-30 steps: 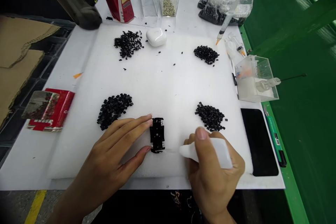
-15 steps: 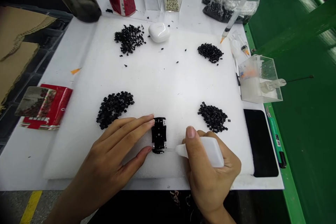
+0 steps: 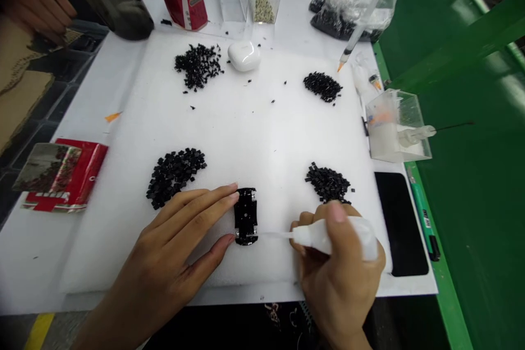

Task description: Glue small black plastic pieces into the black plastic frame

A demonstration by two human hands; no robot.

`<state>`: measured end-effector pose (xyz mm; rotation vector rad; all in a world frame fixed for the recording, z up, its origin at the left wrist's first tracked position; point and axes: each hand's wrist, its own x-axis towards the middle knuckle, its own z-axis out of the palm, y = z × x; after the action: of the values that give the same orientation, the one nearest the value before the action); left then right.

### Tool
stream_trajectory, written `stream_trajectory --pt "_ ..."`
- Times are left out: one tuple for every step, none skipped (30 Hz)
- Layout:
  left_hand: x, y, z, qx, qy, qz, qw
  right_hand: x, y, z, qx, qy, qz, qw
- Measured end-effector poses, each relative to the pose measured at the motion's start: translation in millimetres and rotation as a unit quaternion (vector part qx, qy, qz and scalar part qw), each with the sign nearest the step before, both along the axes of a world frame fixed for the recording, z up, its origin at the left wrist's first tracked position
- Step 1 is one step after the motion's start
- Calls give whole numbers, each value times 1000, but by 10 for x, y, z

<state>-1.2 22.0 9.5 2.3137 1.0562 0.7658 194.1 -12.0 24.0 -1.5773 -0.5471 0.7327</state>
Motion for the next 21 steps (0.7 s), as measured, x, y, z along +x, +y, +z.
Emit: stream_trajectory --pt "-1 1 -6 3 -2 0 1000 83 66 42 15 38 -5 999" --pt "-2 4 -15 8 -2 1 1000 180 145 78 32 56 -8 998" --pt "-3 8 -25 16 -1 1 1000 285 237 104 46 41 -1 998" --pt "-5 13 -38 27 2 2 1000 391 339 118 52 -10 21 998" --pt "-6 20 -51 39 4 2 999 492 450 118 56 -79 48 994" --pt "-8 27 -63 52 6 1 999 582 564 106 54 -154 81 983" --pt "-9 34 -75 65 5 0 998 656 675 84 43 -226 117 966" --pt "-12 39 -86 76 5 -2 997 713 777 55 25 -288 152 945" --pt "-15 43 -94 84 4 -4 996 751 861 27 3 -334 183 925" --pt "-20 44 -101 91 4 -6 996 772 921 3 -15 -367 206 907" --pt "-25 43 -106 95 8 -8 995 780 949 -10 -32 -386 219 895" --pt "-31 41 -110 100 11 -9 995 779 945 -11 -45 -396 223 890" --pt "-36 37 -112 105 14 -10 994 773 907 0 -51 -407 218 886" --pt "-40 34 -114 109 18 -12 994 766 840 20 -50 -427 211 878" --pt "-42 32 -115 113 20 -13 993 759 752 44 -43 -462 211 861" --pt "-43 31 -115 116 21 -13 993 755 650 65 -29 -503 222 835" --pt "-42 31 -115 116 22 -14 993 752 543 78 -14 -544 243 803" --pt "-41 32 -115 114 22 -15 993 749 440 80 1 -579 269 770" --pt "-40 34 -115 110 22 -15 994 744 348 72 12 -603 292 742" --pt "-39 35 -115 109 19 -13 994 739 270 56 17 -614 309 726" --pt "-40 36 -115 109 17 -12 994 734 211 37 19 -617 314 721"
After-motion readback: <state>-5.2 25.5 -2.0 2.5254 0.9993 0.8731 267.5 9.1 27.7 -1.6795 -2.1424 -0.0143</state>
